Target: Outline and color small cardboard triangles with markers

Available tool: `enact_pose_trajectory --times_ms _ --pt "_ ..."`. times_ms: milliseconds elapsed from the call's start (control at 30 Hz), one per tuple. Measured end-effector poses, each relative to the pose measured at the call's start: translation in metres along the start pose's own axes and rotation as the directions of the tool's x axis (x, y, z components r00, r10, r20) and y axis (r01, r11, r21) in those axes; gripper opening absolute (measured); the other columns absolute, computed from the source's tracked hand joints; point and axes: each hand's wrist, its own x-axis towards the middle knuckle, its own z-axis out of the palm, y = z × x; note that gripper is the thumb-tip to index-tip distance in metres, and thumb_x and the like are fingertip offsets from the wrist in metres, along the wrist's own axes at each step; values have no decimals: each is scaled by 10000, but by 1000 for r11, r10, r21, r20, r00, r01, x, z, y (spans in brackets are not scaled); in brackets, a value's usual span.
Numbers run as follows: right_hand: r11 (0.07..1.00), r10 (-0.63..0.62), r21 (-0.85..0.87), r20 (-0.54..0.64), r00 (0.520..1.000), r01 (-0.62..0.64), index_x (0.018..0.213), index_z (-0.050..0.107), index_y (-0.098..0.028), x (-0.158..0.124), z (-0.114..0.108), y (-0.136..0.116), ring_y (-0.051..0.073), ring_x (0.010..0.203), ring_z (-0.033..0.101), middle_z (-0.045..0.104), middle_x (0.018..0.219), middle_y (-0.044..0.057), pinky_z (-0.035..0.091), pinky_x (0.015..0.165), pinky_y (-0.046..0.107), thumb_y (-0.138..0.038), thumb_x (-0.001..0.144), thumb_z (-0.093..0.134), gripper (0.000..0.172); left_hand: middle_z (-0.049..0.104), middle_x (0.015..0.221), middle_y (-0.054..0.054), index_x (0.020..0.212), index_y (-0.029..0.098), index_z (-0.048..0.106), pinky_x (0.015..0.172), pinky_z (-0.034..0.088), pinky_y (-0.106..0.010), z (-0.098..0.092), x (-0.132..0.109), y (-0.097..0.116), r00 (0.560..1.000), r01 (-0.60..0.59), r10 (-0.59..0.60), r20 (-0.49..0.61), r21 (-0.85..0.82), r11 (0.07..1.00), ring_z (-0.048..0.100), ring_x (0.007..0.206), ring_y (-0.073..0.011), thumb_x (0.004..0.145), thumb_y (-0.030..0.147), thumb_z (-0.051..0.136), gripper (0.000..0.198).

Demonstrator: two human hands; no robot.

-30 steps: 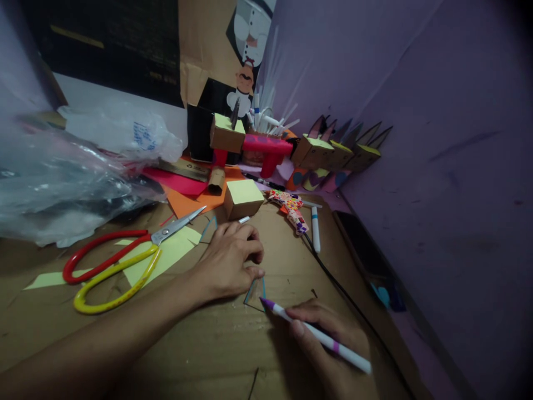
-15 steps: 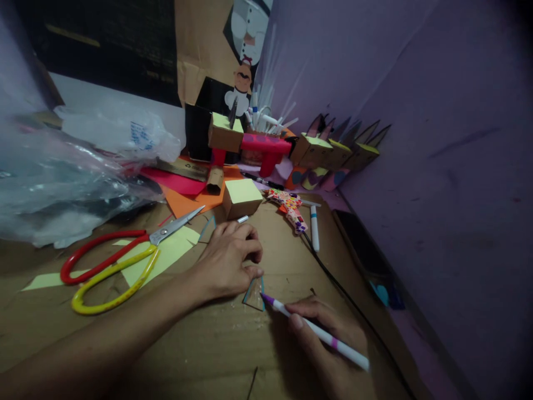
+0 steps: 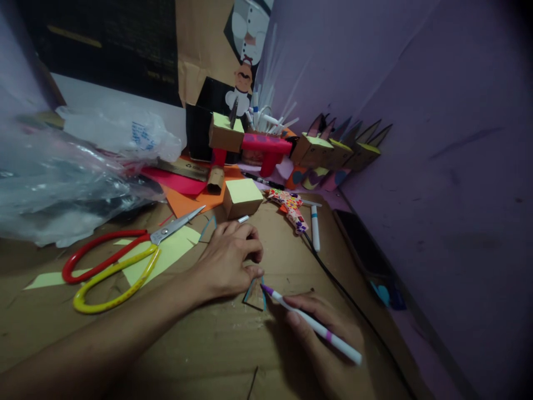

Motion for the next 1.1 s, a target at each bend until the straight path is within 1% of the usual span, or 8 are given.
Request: enact_pose_trajectory --times_ms 167,333,467,567,667,800,967,1100 --pt "1000 19 -4 25 999 -19 604 655 -188 -5 -4 1 152 489 552 589 530 18 408 452 226 -331 748 554 227 520 944 15 678 218 582 835 297 -404 0 0 0 1000 4 -4 1 -2 1000 420 917 -204 614 295 660 127" --pt "998 56 40 -51 997 -54 712 687 -192 -2 -3 1 160 520 576 623 594 28 434 472 228 -335 735 575 183 523 939 14 672 216 576 829 299 -402 0 0 0 1000 -4 4 -7 -1 1000 427 909 -203 608 291 666 133" --pt "1000 -32 -1 44 999 32 804 685 -209 2 0 0 174 647 625 672 719 41 471 555 235 -248 749 581 124 523 931 11 674 215 577 829 301 -399 0 0 0 1000 -3 2 -9 -9 1000 429 913 -205 617 295 657 127" --pt "996 -90 -13 116 989 92 749 678 -196 0 -3 1 173 609 621 667 668 41 462 531 242 -242 753 569 118 523 932 11 673 216 578 829 302 -397 0 0 0 1000 3 -3 -6 -7 1000 431 906 -203 619 298 656 125" --pt "998 -54 39 84 995 51 659 665 -189 -4 -5 3 164 529 586 627 579 29 431 487 243 -295 754 557 178 523 937 13 672 218 579 836 300 -397 0 0 0 1000 6 -6 -7 2 1000 428 912 -203 611 292 665 129" --pt "998 11 55 -2 1000 -11 738 687 -202 -2 -3 2 168 547 592 639 632 32 441 493 240 -314 740 579 156 523 937 13 668 217 578 831 302 -402 1 0 0 1000 3 -3 -8 3 1000 430 908 -202 613 298 664 129" --pt "996 -90 -13 117 989 92 856 678 -208 3 -1 1 173 693 633 678 760 41 476 589 234 -208 751 580 144 527 934 10 679 218 579 835 303 -406 1 0 0 1000 -6 6 -10 3 1000 432 916 -208 610 296 670 138" --pt "993 -117 23 171 978 115 759 680 -200 0 -5 4 169 625 624 666 678 31 458 543 235 -214 737 585 99 527 935 9 673 218 577 824 310 -404 0 0 0 1000 1 -1 -8 10 1000 432 909 -210 606 292 675 140"
